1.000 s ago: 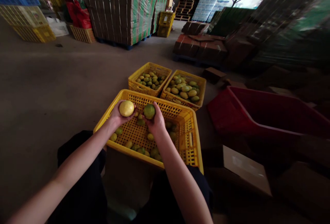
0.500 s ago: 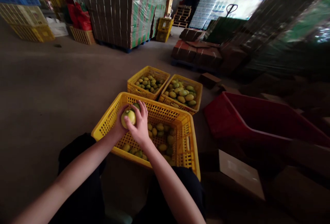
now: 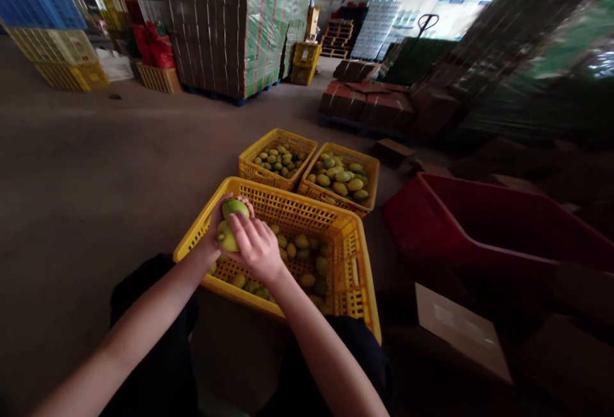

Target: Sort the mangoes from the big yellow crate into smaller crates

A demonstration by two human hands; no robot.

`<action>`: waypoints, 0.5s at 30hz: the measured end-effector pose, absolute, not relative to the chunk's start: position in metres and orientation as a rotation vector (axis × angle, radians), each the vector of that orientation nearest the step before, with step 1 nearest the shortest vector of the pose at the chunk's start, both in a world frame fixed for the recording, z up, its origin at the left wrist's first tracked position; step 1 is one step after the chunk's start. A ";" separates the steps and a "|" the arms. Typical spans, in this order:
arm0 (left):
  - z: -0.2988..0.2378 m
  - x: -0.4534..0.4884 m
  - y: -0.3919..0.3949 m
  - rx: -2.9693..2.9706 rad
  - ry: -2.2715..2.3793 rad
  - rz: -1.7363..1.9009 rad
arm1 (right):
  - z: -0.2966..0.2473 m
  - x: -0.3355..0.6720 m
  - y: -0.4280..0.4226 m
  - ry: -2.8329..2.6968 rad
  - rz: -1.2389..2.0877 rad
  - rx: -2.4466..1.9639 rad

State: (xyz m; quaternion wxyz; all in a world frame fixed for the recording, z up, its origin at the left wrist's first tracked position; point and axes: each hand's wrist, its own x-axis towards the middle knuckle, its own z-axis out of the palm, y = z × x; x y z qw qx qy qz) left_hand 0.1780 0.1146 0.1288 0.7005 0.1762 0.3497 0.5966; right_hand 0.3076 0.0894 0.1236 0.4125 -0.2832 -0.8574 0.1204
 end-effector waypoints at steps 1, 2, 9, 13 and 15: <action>0.134 0.175 0.118 0.336 0.737 1.410 | 0.128 0.313 0.092 -2.085 0.318 -0.749; 0.139 0.173 0.120 0.286 0.692 1.494 | 0.133 0.319 0.095 -2.004 0.329 -0.782; 0.155 0.172 0.115 0.672 0.722 1.734 | 0.147 0.333 0.108 -1.824 0.417 -0.858; 0.146 0.177 0.112 0.878 0.663 1.671 | 0.137 0.327 0.107 -1.942 0.322 -0.793; 0.143 0.177 0.112 0.872 0.629 1.652 | 0.135 0.327 0.106 -1.977 0.271 -0.750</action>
